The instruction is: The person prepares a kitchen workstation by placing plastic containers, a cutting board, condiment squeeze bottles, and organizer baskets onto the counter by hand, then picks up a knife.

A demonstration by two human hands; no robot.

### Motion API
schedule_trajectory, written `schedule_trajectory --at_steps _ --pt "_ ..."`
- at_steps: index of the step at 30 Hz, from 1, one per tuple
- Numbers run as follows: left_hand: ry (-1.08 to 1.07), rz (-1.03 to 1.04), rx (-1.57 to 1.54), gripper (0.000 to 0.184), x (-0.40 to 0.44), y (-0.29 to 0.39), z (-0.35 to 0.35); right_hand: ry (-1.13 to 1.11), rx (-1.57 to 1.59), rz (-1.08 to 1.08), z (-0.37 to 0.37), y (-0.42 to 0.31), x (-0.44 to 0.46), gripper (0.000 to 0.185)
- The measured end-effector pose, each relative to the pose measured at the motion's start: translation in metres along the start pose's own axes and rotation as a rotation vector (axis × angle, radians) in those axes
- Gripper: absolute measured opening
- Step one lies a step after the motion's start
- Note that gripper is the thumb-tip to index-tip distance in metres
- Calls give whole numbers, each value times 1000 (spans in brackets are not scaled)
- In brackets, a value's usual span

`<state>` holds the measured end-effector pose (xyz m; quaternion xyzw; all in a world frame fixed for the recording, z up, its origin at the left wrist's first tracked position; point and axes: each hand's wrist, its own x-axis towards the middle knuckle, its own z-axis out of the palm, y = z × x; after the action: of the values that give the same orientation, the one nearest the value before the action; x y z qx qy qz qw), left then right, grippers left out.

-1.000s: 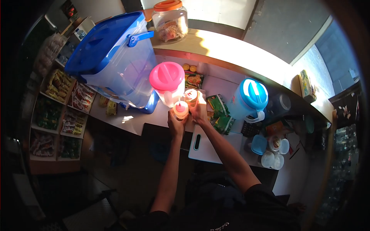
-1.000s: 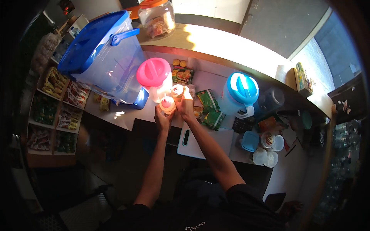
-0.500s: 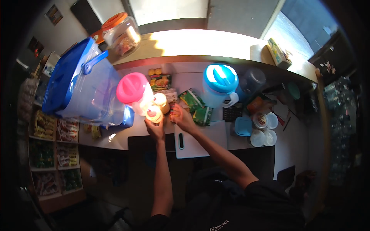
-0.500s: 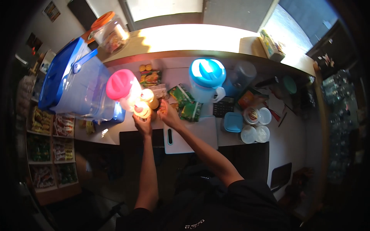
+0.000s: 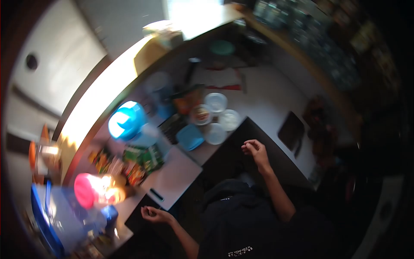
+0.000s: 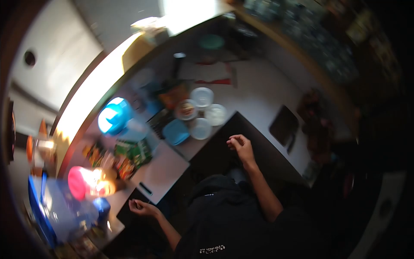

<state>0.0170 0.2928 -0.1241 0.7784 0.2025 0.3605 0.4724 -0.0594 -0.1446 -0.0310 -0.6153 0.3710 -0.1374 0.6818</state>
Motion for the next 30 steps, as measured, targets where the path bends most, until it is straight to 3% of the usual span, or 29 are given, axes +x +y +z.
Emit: schedule_trajectory --at_steps 5,10,14,19,20,23,24,30 --pt "-581 221 -95 23 -91 99 40 430 211 16 -109 28 -24 19" --pt "-1156 519 -389 12 -169 195 98 446 306 89 -164 45 -45 18" --pt "-1513 308 -469 14 -244 243 132 593 380 10 -226 61 -46 16" --pt "-1772 209 -473 18 -342 310 167 837 223 -117 -310 61 -27 24" --pt "-1830 143 -492 19 -366 326 173 907 3 -233 -330 69 -18 39" --pt "-2033 48 -602 28 -436 371 191 1053 -38 -256 -372 58 5 51" --pt "-2084 44 -629 33 -459 383 198 1032 -3 -239 -390 64 16 69" --pt "-2251 58 -576 64 -581 419 229 969 72 -414 -457 89 83 87"
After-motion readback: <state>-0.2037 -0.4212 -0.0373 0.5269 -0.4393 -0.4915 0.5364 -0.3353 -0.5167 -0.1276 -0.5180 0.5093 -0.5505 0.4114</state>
